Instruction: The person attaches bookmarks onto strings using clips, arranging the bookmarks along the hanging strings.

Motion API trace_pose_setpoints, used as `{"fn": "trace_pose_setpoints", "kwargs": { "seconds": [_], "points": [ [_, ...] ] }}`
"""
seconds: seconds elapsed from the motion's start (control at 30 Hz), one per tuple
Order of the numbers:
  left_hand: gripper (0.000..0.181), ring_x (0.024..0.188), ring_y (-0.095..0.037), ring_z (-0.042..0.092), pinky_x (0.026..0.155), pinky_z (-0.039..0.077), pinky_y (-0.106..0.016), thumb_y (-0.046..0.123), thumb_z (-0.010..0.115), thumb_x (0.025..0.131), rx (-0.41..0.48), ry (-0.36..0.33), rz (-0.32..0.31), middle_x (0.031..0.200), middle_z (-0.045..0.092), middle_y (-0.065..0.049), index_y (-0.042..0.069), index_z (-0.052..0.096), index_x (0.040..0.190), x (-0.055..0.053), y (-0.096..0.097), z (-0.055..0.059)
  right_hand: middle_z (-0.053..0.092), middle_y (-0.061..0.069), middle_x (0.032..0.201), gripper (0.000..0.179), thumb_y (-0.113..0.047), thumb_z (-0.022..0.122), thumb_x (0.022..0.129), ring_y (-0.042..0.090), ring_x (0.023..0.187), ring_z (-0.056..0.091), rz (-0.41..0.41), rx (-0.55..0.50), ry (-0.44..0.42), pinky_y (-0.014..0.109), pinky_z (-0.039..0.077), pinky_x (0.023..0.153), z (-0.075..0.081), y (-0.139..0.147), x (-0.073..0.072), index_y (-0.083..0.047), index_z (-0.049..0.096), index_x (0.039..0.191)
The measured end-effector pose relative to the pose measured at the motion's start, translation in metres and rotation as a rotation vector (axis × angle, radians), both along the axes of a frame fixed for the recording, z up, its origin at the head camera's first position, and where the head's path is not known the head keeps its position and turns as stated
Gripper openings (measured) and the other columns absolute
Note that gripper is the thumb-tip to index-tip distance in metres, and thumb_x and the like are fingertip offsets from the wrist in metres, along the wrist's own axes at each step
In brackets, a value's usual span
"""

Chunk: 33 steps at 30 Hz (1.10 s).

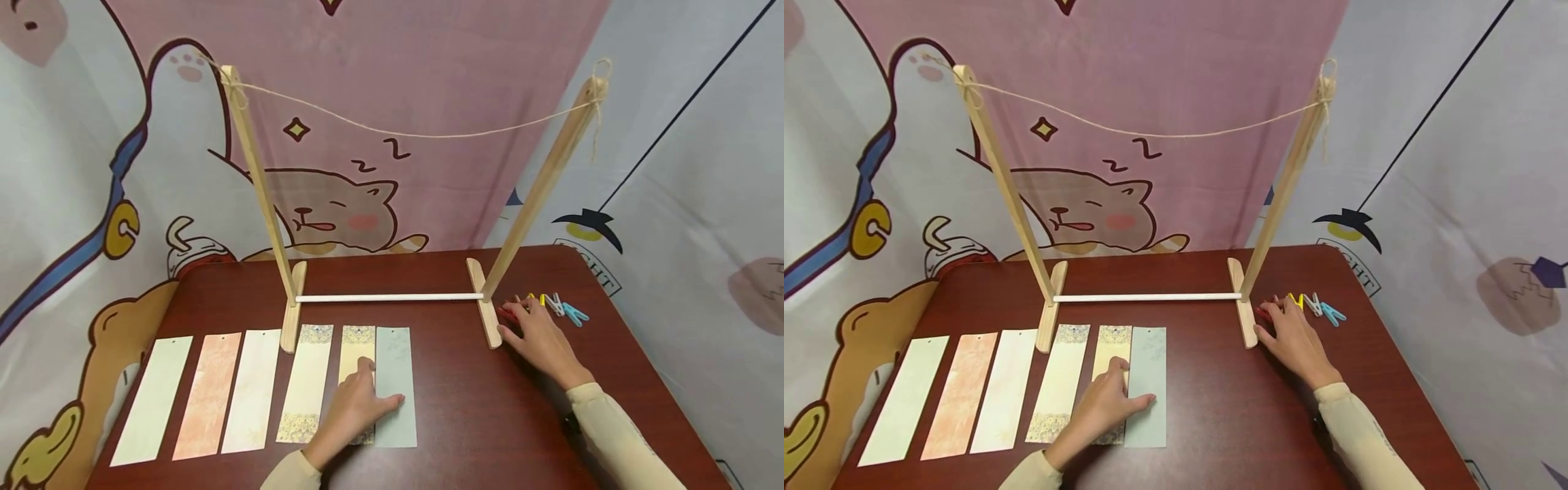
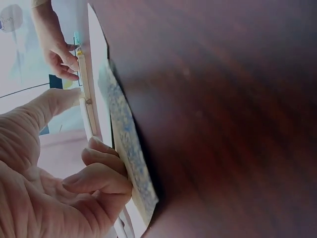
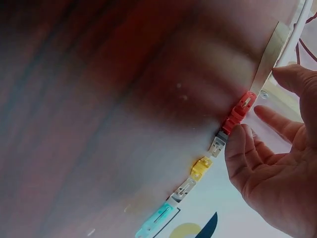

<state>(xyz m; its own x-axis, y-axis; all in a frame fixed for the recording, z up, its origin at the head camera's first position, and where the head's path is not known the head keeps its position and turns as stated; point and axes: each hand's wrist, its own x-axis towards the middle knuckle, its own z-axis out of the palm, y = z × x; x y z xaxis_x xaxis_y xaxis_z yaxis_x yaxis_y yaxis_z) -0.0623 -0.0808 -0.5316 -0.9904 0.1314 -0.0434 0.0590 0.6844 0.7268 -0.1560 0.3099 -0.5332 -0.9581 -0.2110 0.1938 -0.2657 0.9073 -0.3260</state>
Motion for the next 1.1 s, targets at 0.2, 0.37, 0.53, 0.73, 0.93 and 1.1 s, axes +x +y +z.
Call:
{"fn": "trace_pose_setpoints", "kwargs": {
  "seconds": [0.2,0.37,0.53,0.73,0.93,1.1],
  "points": [
    [0.072,0.060,-0.021,0.055,0.051,0.046,-0.038,0.028,0.100,0.075,-0.063,-0.025,0.023,0.073,0.061,-0.008,-0.002,0.053,0.121,-0.002,0.007,0.011,0.058,0.030,0.125,0.041,-0.017,0.079,0.101,0.043,0.107,0.058,-0.020,0.006,0.005,0.064,0.055,0.085,0.003,-0.002,0.000,0.003,0.068,0.135],
    [0.066,0.060,-0.024,0.058,0.051,0.047,-0.038,0.026,0.101,0.076,-0.134,-0.002,0.035,0.074,0.063,-0.011,0.000,0.055,0.116,-0.002,0.010,0.013,0.059,0.031,0.122,0.035,-0.009,0.081,0.097,0.043,0.102,0.060,-0.027,0.009,0.020,0.062,0.054,0.082,0.003,0.000,0.000,0.005,0.070,0.128],
    [0.055,0.060,-0.025,0.060,0.053,0.050,-0.040,0.028,0.100,0.078,-0.170,0.007,0.031,0.072,0.062,-0.011,0.002,0.057,0.100,-0.003,0.011,0.013,0.059,0.027,0.112,0.030,-0.008,0.084,0.093,0.036,0.090,0.057,-0.034,0.014,0.020,0.054,0.052,0.073,0.003,0.003,-0.002,0.004,0.071,0.118],
    [0.043,0.058,-0.018,0.055,0.052,0.047,-0.035,0.024,0.097,0.083,-0.146,0.020,0.001,0.067,0.058,-0.004,0.006,0.058,0.083,-0.004,0.008,0.012,0.059,0.023,0.105,0.019,-0.006,0.086,0.091,0.033,0.083,0.056,-0.034,0.012,0.027,0.051,0.051,0.068,0.003,0.006,-0.001,-0.001,0.070,0.101],
    [0.034,0.061,-0.013,0.052,0.053,0.044,-0.034,0.017,0.093,0.087,-0.100,0.074,-0.022,0.070,0.058,0.001,0.009,0.061,0.080,-0.006,0.001,0.002,0.060,0.018,0.099,0.020,-0.009,0.090,0.090,0.029,0.078,0.056,-0.028,0.009,0.055,0.048,0.050,0.065,0.005,0.008,0.002,-0.005,0.070,0.094],
    [0.031,0.061,-0.009,0.050,0.053,0.042,-0.031,0.019,0.091,0.089,-0.007,0.131,-0.009,0.069,0.055,0.009,0.016,0.061,0.079,-0.013,-0.004,-0.019,0.057,0.011,0.091,0.024,-0.013,0.092,0.089,0.024,0.069,0.050,-0.043,0.000,0.101,0.041,0.042,0.058,0.006,0.009,0.003,-0.011,0.068,0.089]
  ]
}}
